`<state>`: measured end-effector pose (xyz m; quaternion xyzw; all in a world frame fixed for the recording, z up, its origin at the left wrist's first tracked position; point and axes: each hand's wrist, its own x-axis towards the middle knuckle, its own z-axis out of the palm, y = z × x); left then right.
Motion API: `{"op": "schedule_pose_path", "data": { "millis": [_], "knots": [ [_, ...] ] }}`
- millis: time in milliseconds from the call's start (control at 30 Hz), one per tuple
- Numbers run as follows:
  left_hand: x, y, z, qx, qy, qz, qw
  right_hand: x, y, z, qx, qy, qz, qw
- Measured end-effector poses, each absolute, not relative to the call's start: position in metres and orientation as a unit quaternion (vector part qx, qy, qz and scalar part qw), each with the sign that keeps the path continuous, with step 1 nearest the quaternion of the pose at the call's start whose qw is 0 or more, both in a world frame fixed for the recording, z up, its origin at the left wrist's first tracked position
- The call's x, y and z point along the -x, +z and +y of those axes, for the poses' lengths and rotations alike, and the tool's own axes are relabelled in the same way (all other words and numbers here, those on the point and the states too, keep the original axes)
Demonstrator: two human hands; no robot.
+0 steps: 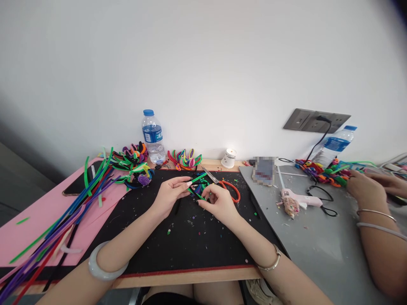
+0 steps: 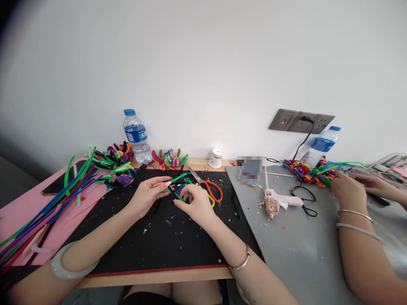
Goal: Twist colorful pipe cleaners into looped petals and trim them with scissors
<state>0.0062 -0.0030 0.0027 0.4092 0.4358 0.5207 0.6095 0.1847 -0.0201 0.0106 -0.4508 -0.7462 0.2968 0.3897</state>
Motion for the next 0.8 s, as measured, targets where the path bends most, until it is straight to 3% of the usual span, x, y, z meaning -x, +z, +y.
{"op": "schedule_pose_path", "data": {
  "millis": [200, 500, 800],
  "knots": [
    [-0.007, 0.002, -0.004, -0.402, 0.517, 0.431, 0.620, -0.184, 0.009, -0.019, 0.447, 0.218, -0.781, 0.379],
    [-0.007, 0.004, -0.004, -0.406, 0.492, 0.451, 0.625, -0.190, 0.006, -0.014, 0.492, 0.237, -0.736, 0.400],
    [-0.008, 0.005, -0.004, -0.457, 0.479, 0.484, 0.573, -0.190, 0.002, -0.009, 0.454, 0.386, -0.669, 0.444]
  ]
}}
